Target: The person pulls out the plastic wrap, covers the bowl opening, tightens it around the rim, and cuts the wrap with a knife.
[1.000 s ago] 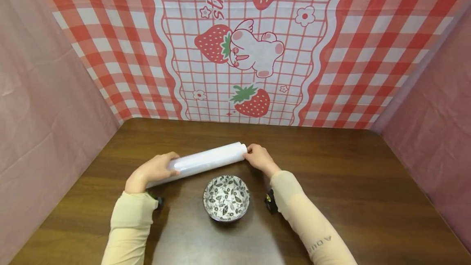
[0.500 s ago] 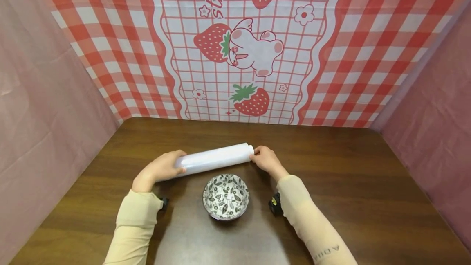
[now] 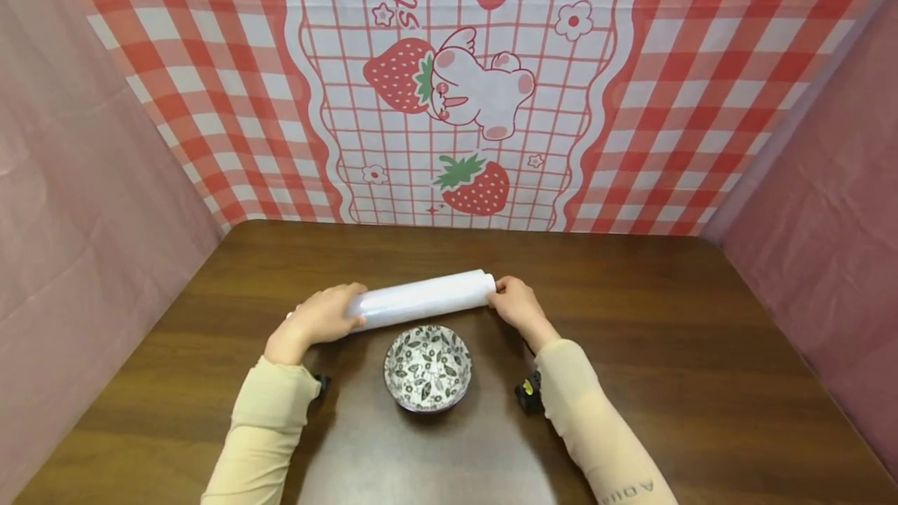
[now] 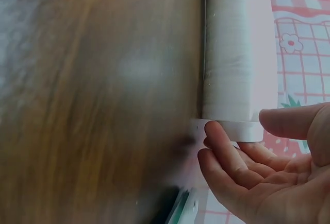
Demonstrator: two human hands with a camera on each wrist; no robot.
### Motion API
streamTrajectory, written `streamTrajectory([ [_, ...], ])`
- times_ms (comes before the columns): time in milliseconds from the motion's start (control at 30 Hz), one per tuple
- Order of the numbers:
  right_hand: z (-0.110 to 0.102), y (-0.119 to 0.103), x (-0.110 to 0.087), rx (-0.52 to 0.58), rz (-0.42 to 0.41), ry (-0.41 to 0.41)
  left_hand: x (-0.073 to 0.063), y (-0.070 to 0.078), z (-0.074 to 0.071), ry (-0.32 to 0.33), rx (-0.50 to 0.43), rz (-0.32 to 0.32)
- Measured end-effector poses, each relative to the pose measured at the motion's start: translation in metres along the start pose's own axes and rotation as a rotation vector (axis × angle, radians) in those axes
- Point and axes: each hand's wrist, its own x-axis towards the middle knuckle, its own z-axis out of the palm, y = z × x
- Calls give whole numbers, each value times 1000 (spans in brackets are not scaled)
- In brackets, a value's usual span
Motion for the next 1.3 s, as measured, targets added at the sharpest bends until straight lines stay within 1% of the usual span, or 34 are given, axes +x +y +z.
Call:
streamTrajectory([
  [300,-7,8,-10,38,-18,22,4,8,7,1,4,0],
  [700,-18,19,-15,70,-16,-4,7,15,14,57,14,52],
  [833,-19,22,-16,105,10,-1,9,16,16,55,20,63],
  [967,-21,23,-17,117,47,16,10,19,17,33,24,45],
  [1167,-27,25,-21,105,89,4,12,25,20,33,33,50],
  [1300,-32,27,-24,95,88,4,14,28,23,38,45,58],
])
